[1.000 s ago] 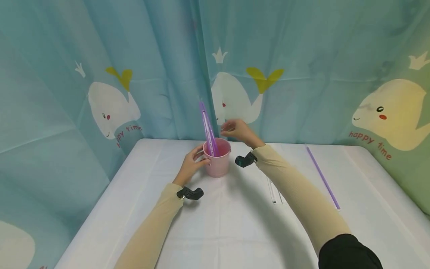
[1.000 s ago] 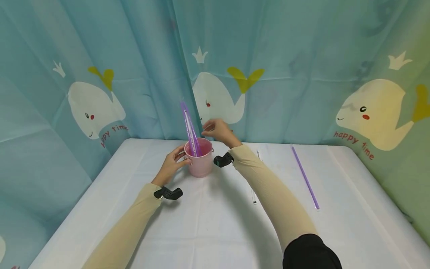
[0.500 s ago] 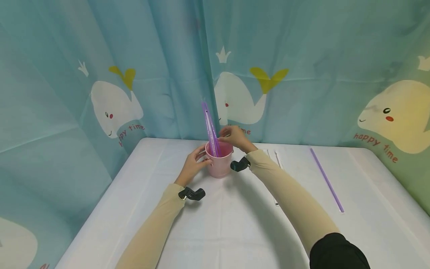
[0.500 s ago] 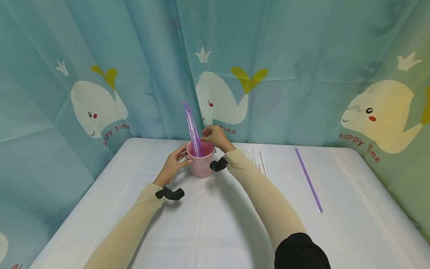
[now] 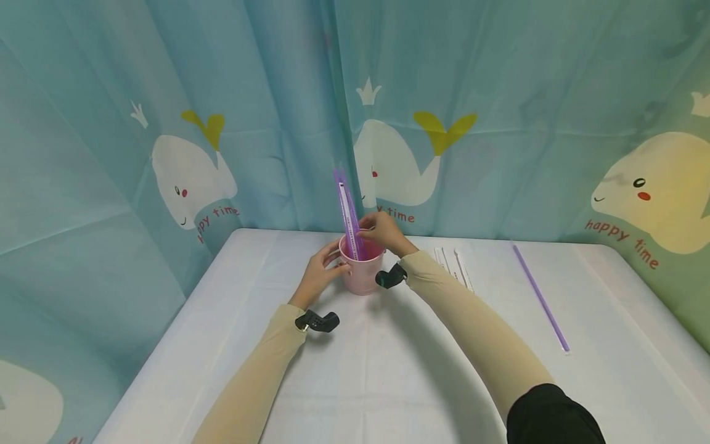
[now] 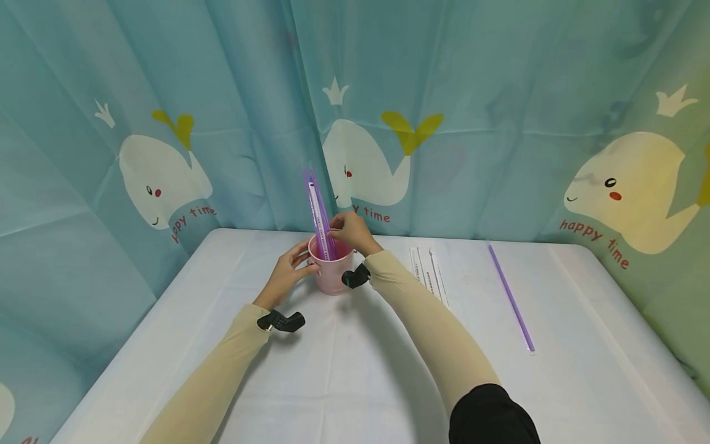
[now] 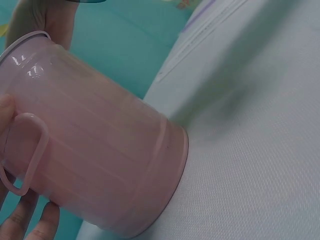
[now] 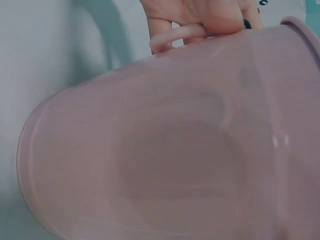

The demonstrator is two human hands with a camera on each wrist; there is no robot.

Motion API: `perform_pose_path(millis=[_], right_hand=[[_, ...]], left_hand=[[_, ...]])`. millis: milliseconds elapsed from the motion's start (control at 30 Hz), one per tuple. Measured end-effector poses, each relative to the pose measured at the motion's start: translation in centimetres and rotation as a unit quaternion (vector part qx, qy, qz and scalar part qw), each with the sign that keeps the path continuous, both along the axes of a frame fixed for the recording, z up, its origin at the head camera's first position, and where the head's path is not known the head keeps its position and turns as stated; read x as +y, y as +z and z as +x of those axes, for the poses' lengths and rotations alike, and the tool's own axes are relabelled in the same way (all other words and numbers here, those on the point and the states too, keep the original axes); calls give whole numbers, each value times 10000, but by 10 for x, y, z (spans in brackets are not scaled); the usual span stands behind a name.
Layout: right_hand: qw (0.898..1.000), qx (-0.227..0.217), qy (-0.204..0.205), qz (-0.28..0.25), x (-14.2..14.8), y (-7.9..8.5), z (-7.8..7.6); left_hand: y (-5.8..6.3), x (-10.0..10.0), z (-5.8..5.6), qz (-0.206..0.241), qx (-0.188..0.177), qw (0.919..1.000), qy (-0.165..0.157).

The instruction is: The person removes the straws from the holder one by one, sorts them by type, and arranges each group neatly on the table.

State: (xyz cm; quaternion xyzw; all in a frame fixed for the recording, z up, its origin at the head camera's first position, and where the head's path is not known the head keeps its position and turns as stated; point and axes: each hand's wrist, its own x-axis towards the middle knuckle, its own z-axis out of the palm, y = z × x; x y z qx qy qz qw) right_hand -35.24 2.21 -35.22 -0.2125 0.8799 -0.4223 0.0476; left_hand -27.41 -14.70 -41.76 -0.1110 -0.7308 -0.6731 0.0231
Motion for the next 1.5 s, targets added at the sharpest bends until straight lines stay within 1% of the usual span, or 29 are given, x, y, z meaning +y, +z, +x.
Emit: perform_pose_path(millis=[233,367,500,700,733,800,933,967,1100,1367,1500], right_hand=[[10000,9,-51,-18,1,0,1],[9999,70,-54,-90,3,0,0],[9996,152,-137,-212,6,0,-1],[9985,217,-306,-399,10,3,-1],[9983,224,-328,-419,11,3,-1],[9980,275,-345,-462,12,4,-1],[9974,211,-360,-580,14,6,-2],[9972,193,-367,-621,14,6,-2],[9962,154,-394,-761,16,8,-2],[9900,169,-469,-1321,18,15,-3],[9878,251,-498,-1454,20,20,-4]], left_hand=[[1,0,1,-54,8,10000,-70],[1,1,1,-57,0,10000,-34],[2,1,2,-43,-12,10000,-1],[1,1,1,48,30,10000,-33],[4,1,4,42,-4,10000,-54],[5,0,3,70,-53,9999,-94],[5,0,4,130,-125,9998,-132],[2,0,2,152,-94,9998,-123],[0,0,2,118,-3,9999,-87],[1,0,2,-69,47,10000,-16],[2,0,1,-112,54,9999,11]])
